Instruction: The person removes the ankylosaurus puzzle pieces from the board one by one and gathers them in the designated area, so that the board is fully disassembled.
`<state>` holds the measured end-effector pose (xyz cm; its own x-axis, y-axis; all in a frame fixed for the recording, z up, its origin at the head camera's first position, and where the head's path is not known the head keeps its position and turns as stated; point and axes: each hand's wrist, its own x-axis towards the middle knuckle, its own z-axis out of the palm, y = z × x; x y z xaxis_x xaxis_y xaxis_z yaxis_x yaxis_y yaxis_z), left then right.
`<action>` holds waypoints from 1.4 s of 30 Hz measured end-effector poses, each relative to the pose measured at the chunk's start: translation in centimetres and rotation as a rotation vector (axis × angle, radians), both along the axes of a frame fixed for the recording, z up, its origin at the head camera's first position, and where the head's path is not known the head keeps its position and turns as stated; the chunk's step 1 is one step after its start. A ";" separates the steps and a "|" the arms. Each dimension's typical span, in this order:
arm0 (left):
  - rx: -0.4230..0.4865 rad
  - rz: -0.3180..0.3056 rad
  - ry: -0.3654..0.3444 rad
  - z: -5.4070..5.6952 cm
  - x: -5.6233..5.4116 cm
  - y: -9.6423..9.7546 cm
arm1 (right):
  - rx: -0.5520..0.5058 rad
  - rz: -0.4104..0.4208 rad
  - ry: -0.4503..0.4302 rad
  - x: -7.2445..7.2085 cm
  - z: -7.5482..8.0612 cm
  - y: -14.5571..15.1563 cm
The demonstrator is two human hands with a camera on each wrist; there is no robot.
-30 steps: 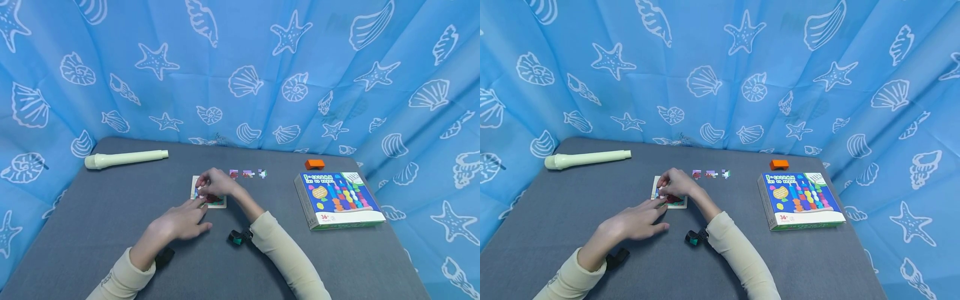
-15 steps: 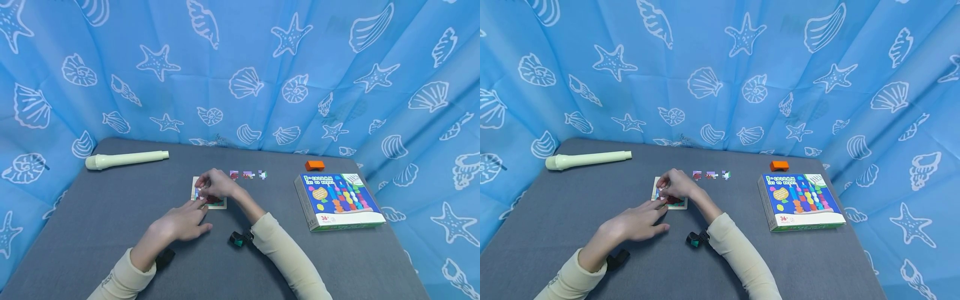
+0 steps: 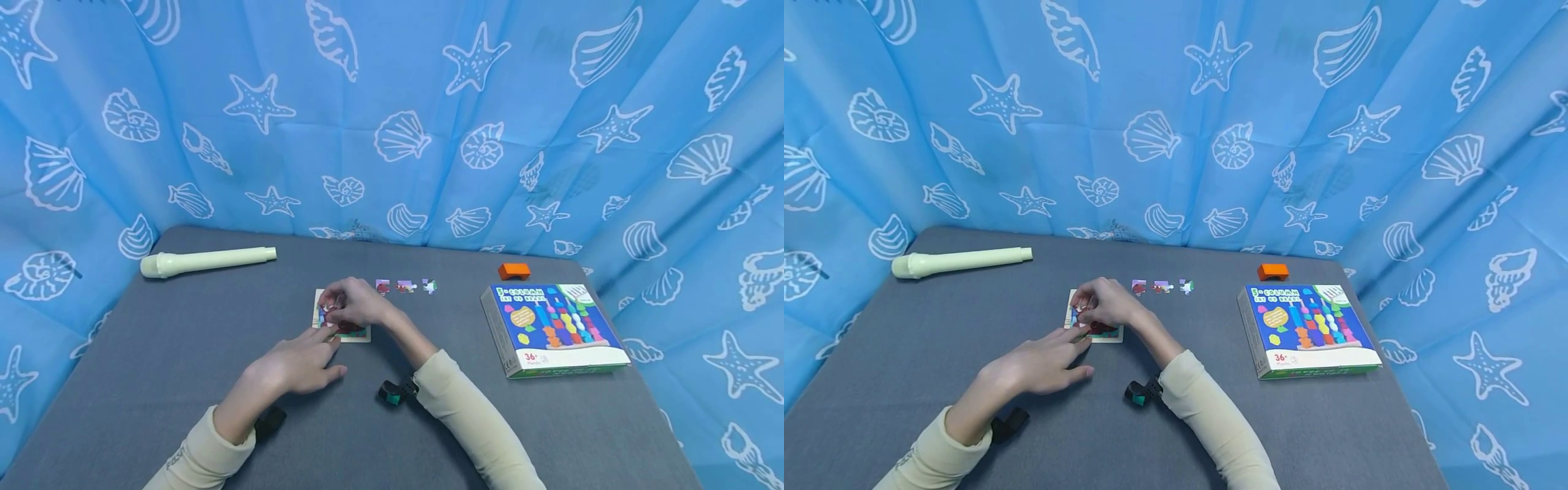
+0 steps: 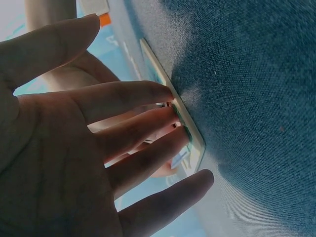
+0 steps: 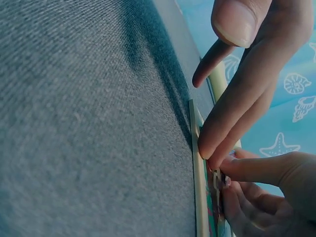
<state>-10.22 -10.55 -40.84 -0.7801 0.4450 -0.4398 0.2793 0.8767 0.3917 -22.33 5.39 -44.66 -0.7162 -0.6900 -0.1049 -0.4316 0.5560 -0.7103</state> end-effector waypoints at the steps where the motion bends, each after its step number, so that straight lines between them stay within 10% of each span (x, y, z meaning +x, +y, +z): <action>1: 0.000 -0.001 0.000 0.0 0.0 0.0 | -0.002 0.002 -0.010 0.0 0.0 0.1; 18: -0.010 0.006 0.003 -0.1 -0.2 0.1 | -0.226 0.005 -0.168 -0.6 0.2 3.2; 42: -0.001 0.018 0.007 -0.2 -0.1 0.1 | -0.091 -0.184 -0.098 -0.9 0.0 11.2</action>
